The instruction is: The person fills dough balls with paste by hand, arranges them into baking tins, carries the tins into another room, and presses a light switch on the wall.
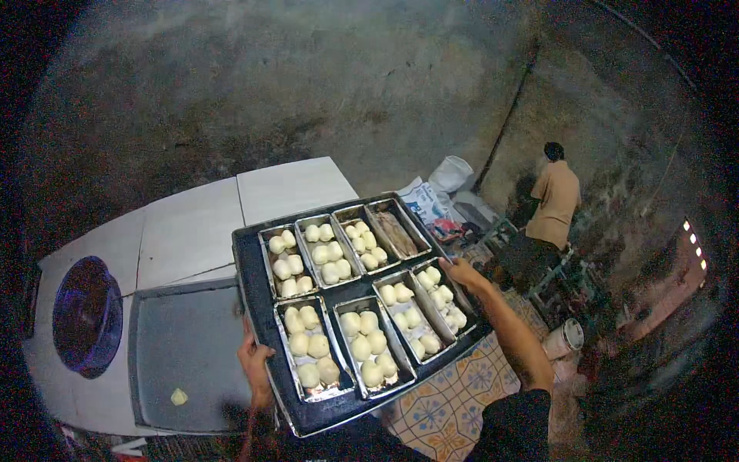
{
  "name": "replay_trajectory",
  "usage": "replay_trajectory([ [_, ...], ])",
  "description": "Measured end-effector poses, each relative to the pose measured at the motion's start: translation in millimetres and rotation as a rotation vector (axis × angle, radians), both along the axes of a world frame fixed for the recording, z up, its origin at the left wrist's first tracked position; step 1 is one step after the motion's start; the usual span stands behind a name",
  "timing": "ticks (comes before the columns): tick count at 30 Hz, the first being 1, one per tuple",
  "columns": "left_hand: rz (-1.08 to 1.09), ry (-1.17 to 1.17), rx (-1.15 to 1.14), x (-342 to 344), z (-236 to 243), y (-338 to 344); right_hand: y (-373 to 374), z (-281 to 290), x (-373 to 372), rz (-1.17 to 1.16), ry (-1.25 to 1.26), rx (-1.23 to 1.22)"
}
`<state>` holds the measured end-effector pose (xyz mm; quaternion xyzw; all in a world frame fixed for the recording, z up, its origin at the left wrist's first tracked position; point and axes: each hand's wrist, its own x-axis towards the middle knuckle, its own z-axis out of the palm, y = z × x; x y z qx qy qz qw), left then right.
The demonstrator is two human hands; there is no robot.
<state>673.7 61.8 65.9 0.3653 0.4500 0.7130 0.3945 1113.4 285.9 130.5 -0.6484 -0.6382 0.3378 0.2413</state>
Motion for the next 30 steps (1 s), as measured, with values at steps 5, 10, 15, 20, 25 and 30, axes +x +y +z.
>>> replay_trajectory([
  [5,0.109,0.004,-0.089,22,44,8,21,-23,25,-0.157,-0.255,0.192],
  [10,0.098,-0.091,-0.13,21,49,19,38,-23,22,-0.295,-0.44,0.225],
  [15,-0.097,0.248,-0.185,-8,29,21,2,43,-14,-0.26,-0.428,0.222],
  [20,0.014,-0.142,-0.094,8,41,15,-12,36,-4,-0.222,-0.427,0.309],
  [25,0.102,-0.31,-0.255,-14,27,18,-15,-6,5,-0.259,-0.298,0.338],
  [30,-0.08,-0.092,-0.39,-25,23,59,-35,-39,19,-0.384,-0.156,0.368],
])
